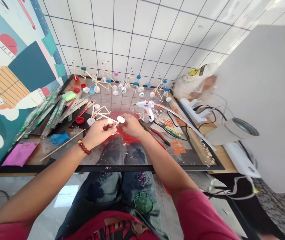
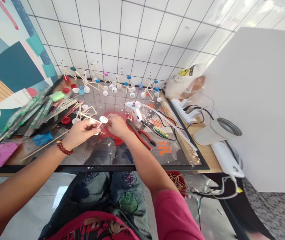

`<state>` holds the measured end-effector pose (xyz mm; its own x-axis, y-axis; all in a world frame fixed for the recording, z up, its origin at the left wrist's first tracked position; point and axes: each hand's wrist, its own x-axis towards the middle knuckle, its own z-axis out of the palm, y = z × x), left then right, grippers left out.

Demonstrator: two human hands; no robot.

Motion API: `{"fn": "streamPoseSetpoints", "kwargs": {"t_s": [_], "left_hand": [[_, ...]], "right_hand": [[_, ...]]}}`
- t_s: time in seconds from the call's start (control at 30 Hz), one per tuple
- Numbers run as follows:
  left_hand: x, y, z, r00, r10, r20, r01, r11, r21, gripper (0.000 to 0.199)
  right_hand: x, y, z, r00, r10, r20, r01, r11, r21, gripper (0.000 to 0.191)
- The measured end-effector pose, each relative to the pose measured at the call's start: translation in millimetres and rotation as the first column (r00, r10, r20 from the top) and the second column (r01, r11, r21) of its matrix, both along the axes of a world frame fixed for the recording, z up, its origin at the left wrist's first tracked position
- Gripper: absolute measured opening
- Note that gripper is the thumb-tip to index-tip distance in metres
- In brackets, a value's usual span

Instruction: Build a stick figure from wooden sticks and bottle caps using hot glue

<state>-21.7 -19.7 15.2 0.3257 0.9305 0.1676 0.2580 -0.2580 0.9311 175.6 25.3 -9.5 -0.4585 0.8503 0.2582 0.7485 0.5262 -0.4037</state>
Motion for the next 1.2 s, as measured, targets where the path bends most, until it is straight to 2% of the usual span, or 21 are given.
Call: {"fn": "streamPoseSetpoints", "kwargs": {"t_s": [0.07,0.13,0.2,0.27,0.33,0.47,0.57,0.73,0.83,0.9,0.97,1.03,1.13,1.2], "left_hand": [[0.8,0.6,-1.7,1.000,0.006,0.026,-0.005,1.000,-0.023,0.028],[1.4,1.5,-3.6,0.999,0.013,0.043,-0.011,0.999,-0.048,0.030],[2.5,2.0,-4.3,0.997,0.028,0.065,-0.022,0.996,-0.087,0.033],[3.9,2.0,-3.5,0.994,0.047,0.097,-0.034,0.990,-0.136,0.036],[5.5,1.3,-1.7,0.991,0.051,0.127,-0.029,0.985,-0.171,0.040],[7.1,-0.4,1.1,0.985,-0.008,0.173,0.041,0.981,-0.188,0.045],[6.3,-0.4,0.6,0.986,-0.043,0.160,0.068,0.986,-0.155,0.048],[3.9,3.1,-2.8,0.969,0.129,0.210,-0.109,0.989,-0.105,0.053],[2.6,5.9,-2.0,0.928,0.209,0.308,-0.184,0.977,-0.108,0.058],[1.1,8.0,1.0,0.880,0.251,0.402,-0.229,0.968,-0.104,0.053],[-1.8,10.5,5.9,0.815,0.283,0.506,-0.253,0.959,-0.128,0.045],[-6.1,13.2,11.6,0.739,0.306,0.600,-0.254,0.952,-0.173,0.041],[-13.0,16.0,18.1,0.668,0.334,0.665,-0.246,0.943,-0.227,0.042],[-15.1,16.6,19.1,0.668,0.343,0.660,-0.247,0.939,-0.238,0.042]], "right_hand": [[4.5,-2.4,3.2,0.999,-0.037,-0.019,0.037,0.999,0.001,0.017],[11.7,-5.5,8.0,0.985,-0.051,-0.165,0.045,0.998,-0.043,0.027],[18.4,-9.1,13.9,0.922,-0.014,-0.386,-0.046,0.988,-0.145,0.043],[21.6,-12.4,19.3,0.813,0.026,-0.582,-0.194,0.954,-0.228,0.055],[20.6,-14.3,22.5,0.719,0.036,-0.694,-0.291,0.922,-0.254,0.058],[13.0,-13.7,23.0,0.648,-0.010,-0.761,-0.296,0.918,-0.263,0.040],[11.4,-13.5,24.5,0.612,-0.081,-0.786,-0.251,0.923,-0.291,0.045],[15.9,-19.3,33.9,0.556,-0.117,-0.823,-0.262,0.915,-0.307,0.051],[17.1,-22.6,38.3,0.514,-0.101,-0.852,-0.313,0.902,-0.296,0.050],[17.3,-23.3,38.5,0.499,-0.079,-0.863,-0.360,0.887,-0.289,0.050],[16.9,-22.4,35.4,0.522,-0.056,-0.851,-0.393,0.870,-0.298,0.049],[14.5,-20.5,28.9,0.601,-0.052,-0.798,-0.337,0.889,-0.311,0.043],[3.1,-18.2,16.2,0.796,-0.084,-0.599,-0.097,0.960,-0.264,0.029],[-9.9,-17.9,9.5,0.891,-0.142,-0.431,0.056,0.977,-0.208,0.025]]}}
